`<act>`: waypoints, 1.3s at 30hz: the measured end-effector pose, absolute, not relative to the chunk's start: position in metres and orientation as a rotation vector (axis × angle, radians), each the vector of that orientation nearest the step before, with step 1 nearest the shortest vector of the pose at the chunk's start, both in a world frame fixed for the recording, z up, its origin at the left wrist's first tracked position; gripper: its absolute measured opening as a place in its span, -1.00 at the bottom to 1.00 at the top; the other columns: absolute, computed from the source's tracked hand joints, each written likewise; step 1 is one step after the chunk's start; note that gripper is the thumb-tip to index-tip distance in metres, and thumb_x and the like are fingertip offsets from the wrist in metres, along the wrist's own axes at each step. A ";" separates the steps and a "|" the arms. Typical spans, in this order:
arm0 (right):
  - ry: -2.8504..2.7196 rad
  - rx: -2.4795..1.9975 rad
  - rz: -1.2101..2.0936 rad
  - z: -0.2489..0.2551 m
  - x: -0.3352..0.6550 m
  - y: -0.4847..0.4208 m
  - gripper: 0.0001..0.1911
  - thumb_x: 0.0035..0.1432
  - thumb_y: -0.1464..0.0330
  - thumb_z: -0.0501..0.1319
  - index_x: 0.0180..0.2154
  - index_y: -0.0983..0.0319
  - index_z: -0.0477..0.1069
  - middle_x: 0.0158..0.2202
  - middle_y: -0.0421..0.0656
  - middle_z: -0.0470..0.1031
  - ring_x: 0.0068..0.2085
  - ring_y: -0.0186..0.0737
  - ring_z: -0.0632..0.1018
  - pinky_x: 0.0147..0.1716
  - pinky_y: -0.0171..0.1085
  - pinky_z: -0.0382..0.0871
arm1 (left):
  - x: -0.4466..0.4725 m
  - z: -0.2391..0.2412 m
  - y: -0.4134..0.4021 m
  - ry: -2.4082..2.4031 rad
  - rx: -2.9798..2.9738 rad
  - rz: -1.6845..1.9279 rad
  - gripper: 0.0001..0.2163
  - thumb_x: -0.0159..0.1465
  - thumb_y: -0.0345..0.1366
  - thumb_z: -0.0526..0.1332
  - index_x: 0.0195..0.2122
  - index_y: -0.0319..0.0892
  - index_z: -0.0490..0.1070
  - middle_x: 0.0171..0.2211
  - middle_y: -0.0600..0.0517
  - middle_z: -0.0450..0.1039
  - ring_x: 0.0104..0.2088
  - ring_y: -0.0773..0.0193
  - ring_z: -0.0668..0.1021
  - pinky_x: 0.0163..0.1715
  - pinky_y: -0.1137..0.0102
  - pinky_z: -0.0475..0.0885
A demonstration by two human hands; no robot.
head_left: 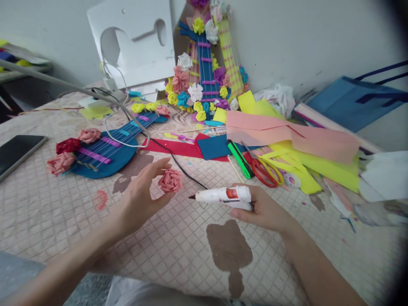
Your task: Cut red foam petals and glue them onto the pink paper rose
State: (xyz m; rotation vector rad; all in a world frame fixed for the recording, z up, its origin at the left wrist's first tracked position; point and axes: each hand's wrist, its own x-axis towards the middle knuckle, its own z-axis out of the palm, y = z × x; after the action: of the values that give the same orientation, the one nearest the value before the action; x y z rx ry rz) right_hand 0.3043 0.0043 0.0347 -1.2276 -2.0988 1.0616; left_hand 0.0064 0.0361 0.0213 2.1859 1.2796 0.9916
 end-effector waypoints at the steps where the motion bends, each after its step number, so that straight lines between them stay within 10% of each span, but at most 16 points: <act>1: -2.076 -1.244 1.076 0.034 0.306 0.005 -0.81 0.09 0.26 0.27 -0.26 0.20 0.41 -0.42 -0.24 0.38 -0.46 -0.34 0.36 -0.52 -0.38 0.23 | 0.003 0.021 0.038 1.261 2.125 0.994 -0.41 0.14 -0.34 0.27 0.19 -0.03 0.10 0.05 -0.07 0.37 -0.04 0.12 0.51 -0.04 0.13 0.46; 23: -1.984 -1.528 0.166 0.043 0.243 0.221 -0.69 0.13 0.21 0.14 -0.25 0.33 0.44 -0.31 0.03 0.53 -0.26 -0.03 0.51 -0.32 -0.25 0.26 | -0.030 0.006 0.054 1.261 2.052 1.151 -0.47 0.17 -0.35 0.22 0.16 -0.10 0.10 0.07 -0.14 0.36 0.00 0.13 0.50 -0.03 0.12 0.46; 39: -2.040 -1.453 0.225 -0.004 0.246 0.253 -0.68 0.16 0.25 0.13 -0.10 0.29 0.35 -0.20 0.00 0.47 -0.18 -0.10 0.48 -0.17 -0.19 0.35 | -0.028 -0.003 0.063 1.220 2.158 1.132 -0.42 0.17 -0.42 0.20 0.19 -0.01 0.04 0.07 -0.11 0.32 0.02 0.12 0.48 -0.01 0.09 0.44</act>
State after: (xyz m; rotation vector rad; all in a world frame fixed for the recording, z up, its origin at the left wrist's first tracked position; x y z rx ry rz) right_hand 0.2462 0.2530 -0.0044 -1.4527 -2.0399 0.2248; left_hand -0.0279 0.0630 -0.0026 2.1579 1.2202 1.1321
